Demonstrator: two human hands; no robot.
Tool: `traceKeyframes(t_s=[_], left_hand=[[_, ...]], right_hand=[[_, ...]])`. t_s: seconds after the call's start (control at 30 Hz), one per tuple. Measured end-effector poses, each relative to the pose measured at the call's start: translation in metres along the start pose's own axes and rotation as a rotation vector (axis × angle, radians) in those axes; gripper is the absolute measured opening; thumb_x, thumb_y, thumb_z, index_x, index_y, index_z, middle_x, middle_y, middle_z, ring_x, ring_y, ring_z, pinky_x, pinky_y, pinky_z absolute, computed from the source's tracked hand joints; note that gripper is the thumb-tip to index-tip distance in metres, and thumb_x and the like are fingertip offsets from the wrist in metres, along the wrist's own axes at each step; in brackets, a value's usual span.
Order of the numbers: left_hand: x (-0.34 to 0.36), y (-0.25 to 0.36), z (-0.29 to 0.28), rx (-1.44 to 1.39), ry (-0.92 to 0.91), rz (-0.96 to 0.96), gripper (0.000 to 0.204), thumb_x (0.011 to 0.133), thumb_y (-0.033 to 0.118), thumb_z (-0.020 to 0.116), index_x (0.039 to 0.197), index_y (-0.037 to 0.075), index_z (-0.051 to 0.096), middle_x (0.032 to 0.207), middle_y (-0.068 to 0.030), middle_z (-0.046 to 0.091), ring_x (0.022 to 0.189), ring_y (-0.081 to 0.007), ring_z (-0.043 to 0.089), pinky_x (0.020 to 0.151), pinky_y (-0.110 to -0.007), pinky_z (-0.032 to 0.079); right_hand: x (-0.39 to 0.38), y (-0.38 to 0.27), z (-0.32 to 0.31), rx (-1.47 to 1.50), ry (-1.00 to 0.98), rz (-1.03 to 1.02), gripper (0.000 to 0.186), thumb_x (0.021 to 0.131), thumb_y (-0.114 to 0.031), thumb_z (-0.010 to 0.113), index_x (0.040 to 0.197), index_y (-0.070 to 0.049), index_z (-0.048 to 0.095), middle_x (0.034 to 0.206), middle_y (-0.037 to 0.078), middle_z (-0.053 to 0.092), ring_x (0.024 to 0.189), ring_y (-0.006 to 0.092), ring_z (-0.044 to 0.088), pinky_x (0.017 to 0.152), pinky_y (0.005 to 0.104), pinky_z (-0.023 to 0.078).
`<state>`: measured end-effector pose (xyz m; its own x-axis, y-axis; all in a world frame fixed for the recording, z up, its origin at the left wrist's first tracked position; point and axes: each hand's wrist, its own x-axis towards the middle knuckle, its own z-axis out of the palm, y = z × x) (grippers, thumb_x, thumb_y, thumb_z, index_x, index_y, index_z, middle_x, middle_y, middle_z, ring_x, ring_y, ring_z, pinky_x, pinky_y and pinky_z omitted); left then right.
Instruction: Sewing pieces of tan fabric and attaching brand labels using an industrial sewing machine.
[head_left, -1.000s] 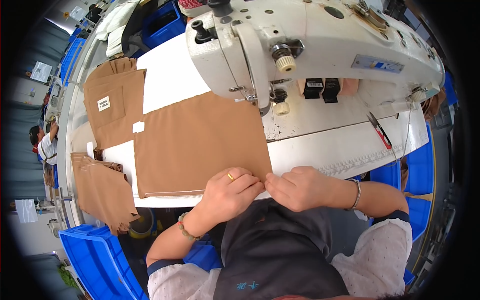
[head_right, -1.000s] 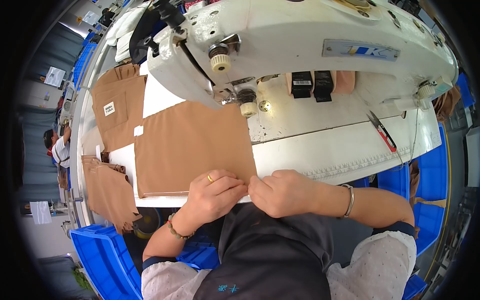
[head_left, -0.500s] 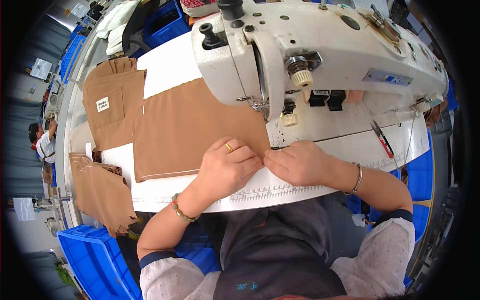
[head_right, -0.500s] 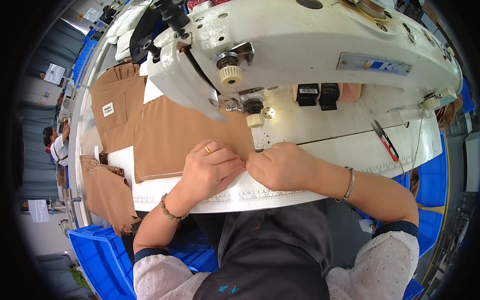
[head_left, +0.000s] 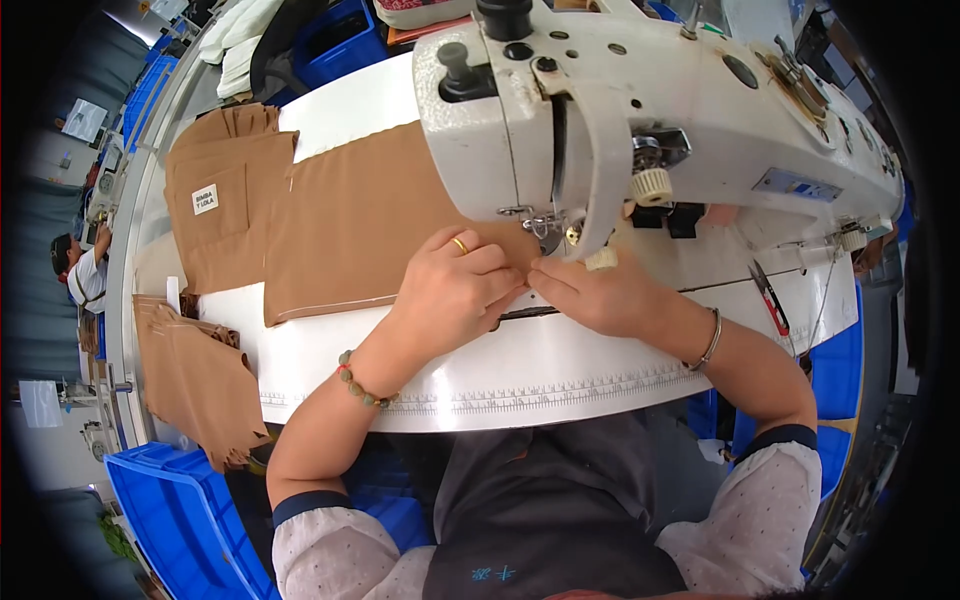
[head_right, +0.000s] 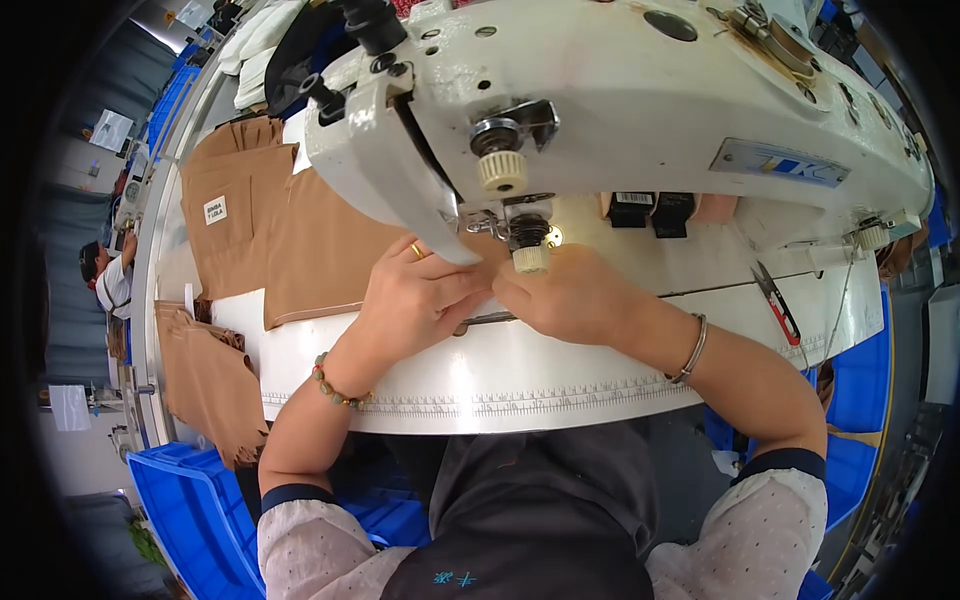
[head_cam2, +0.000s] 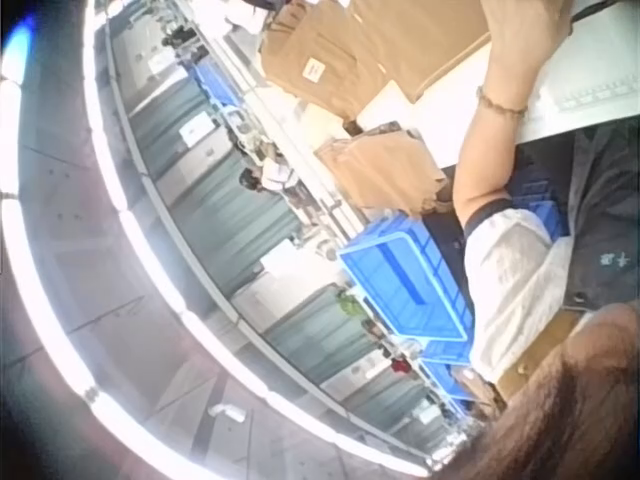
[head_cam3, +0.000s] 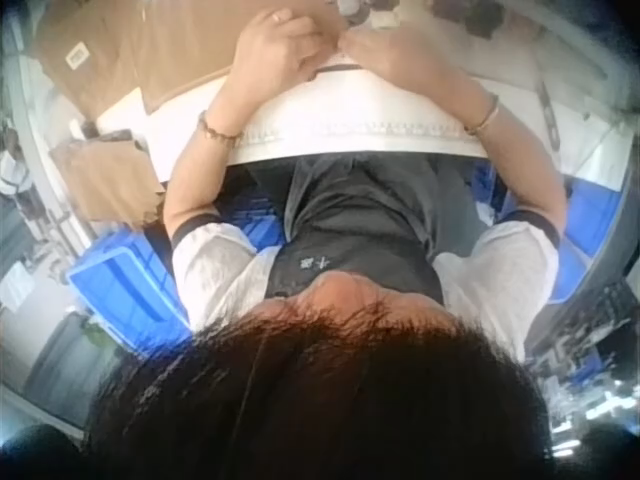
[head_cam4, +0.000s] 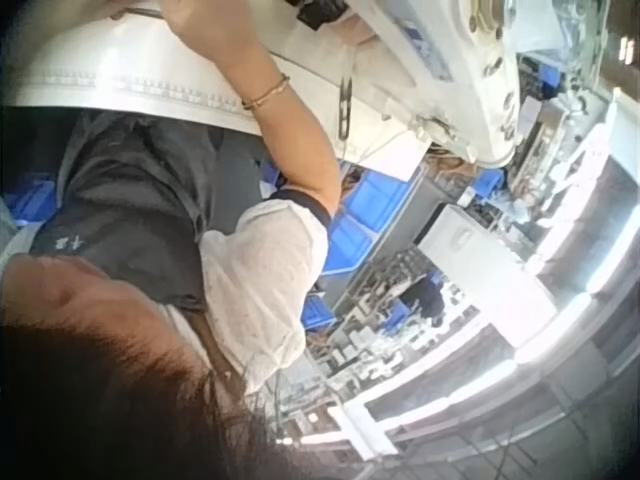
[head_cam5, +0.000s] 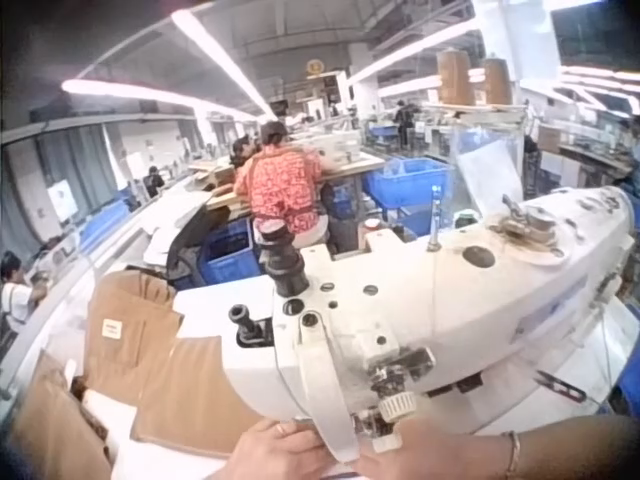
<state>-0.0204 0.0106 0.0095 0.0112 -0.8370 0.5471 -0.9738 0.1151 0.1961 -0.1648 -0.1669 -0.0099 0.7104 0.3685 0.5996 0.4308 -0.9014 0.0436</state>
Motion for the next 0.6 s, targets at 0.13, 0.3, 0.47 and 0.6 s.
traceKeyframes(t_s=[0.13,0.3,0.47,0.6], left_hand=[[0.002,-0.007,0.001,0.017,0.004,-0.014,0.01,0.072,0.015,0.081,0.077,0.012,0.074,0.077,0.002,0.06,0.077,-0.0194,0.06,0.083,-0.035,0.053],[0.002,-0.005,0.002,0.028,0.004,-0.017,0.014,0.071,0.012,0.077,0.085,0.011,0.075,0.087,0.0026,0.067,0.086,-0.0192,0.062,0.088,-0.036,0.053],[-0.004,-0.002,-0.004,0.058,-0.081,0.036,0.021,0.072,0.01,0.07,0.092,0.01,0.075,0.094,0.0007,0.067,0.094,-0.0192,0.062,0.095,-0.039,0.053],[-0.004,0.004,-0.006,0.108,-0.122,0.051,0.022,0.075,0.01,0.066,0.095,0.009,0.075,0.099,-0.0006,0.066,0.096,-0.0196,0.062,0.098,-0.04,0.053]], right_hand=[[0.0,0.004,0.008,-0.031,0.071,0.047,0.012,0.081,-0.009,0.066,0.092,-0.006,0.067,0.079,0.003,0.063,0.056,0.021,0.062,0.048,0.0342,0.049],[-0.005,0.007,0.014,0.096,0.061,0.156,0.018,0.081,-0.008,0.067,0.099,-0.008,0.07,0.079,0.005,0.066,0.058,0.0221,0.064,0.049,0.0345,0.05],[-0.01,0.004,0.012,0.13,-0.064,0.25,0.019,0.078,-0.007,0.069,0.097,-0.011,0.072,0.071,0.007,0.064,0.056,0.0229,0.063,0.051,0.0353,0.048],[-0.009,0.002,0.006,0.215,-0.034,0.322,0.017,0.076,-0.009,0.07,0.092,-0.012,0.075,0.066,0.007,0.061,0.056,0.0249,0.061,0.053,0.0401,0.045]])
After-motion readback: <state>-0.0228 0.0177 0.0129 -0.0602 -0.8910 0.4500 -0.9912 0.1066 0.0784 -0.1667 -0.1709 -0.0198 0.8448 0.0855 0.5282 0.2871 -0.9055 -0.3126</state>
